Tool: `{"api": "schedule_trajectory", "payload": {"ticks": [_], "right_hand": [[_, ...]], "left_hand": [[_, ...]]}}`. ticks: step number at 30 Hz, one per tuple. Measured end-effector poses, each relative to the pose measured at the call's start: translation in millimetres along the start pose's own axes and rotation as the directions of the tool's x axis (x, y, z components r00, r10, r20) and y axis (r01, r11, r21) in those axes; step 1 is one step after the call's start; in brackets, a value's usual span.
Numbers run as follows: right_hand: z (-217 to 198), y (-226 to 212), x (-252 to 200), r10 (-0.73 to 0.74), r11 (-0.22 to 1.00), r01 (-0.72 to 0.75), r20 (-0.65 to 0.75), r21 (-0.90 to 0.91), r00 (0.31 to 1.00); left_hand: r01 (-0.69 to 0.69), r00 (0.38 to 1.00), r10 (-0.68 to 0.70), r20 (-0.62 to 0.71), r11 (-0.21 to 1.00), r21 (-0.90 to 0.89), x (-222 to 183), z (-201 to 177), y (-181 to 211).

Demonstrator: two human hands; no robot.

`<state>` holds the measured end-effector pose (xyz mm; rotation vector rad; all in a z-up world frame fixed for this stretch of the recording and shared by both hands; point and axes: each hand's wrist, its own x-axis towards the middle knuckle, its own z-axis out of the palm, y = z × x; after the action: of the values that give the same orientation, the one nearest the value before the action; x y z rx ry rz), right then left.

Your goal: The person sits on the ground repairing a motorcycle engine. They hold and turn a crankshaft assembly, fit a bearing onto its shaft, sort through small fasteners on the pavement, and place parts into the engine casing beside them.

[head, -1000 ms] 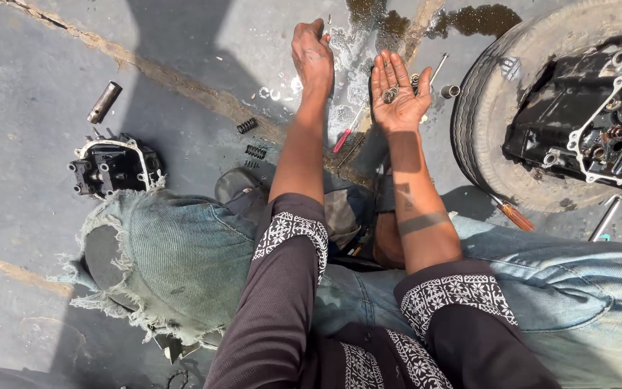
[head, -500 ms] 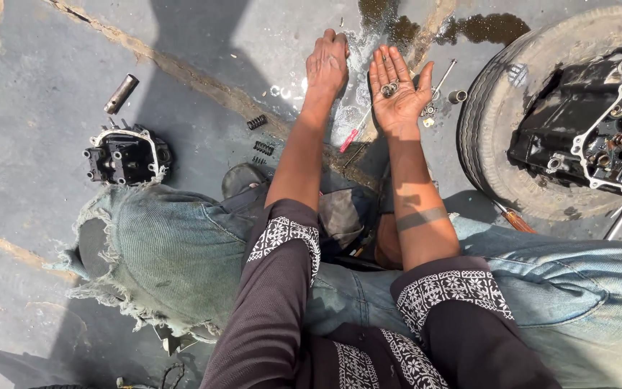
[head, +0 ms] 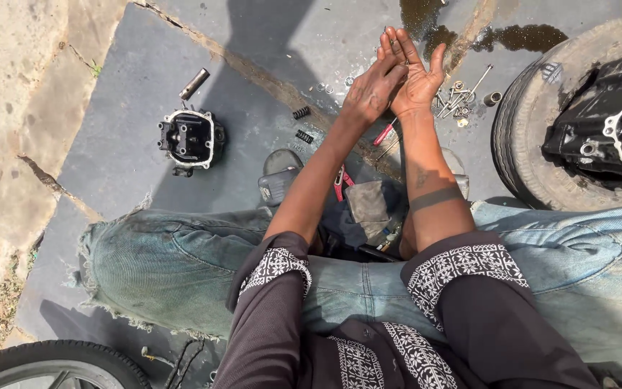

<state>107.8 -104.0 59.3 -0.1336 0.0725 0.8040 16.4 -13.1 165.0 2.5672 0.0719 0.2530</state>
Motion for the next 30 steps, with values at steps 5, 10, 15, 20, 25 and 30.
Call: {"api": "schedule_trajectory", "payload": {"ticks": [5, 10, 15, 20, 25, 30], "right_hand": [[25.0, 16.6, -0.7, -0.011, 0.999, 0.011, -0.003, -0.036, 1.000], [44.1, 32.9, -4.0, 0.027, 0.996, -0.021, 0.064, -0.087, 0.998], [56.2, 46.2, -10.5, 0.046, 0.981, -0.038, 0.039, -0.188, 0.998], [59.9, 50.0, -14.1, 0.061, 0.968, -0.063, -0.018, -0.243, 0.998], [60.0, 50.7, -11.9, 0.068, 0.980, -0.074, -0.036, -0.184, 0.997], [52.6, 49.1, -9.5, 0.096, 0.975, -0.099, -0.027, -0.197, 0.995]], "left_hand": [[-0.015, 0.981, -0.044, -0.190, 0.954, -0.299, -15.8, -20.4, -1.2], [0.057, 0.961, -0.140, -0.241, 0.946, -0.320, -24.2, -15.8, -7.7], [0.146, 0.947, -0.191, -0.257, 0.972, -0.186, -30.2, -15.2, -16.1], [0.216, 0.931, -0.284, -0.230, 0.935, -0.280, -31.3, -16.8, -18.9], [0.247, 0.932, -0.317, -0.176, 0.910, -0.334, -32.3, -18.6, -18.7], [0.245, 0.931, -0.331, -0.155, 0.879, -0.408, -31.5, -14.1, -23.3]]}}
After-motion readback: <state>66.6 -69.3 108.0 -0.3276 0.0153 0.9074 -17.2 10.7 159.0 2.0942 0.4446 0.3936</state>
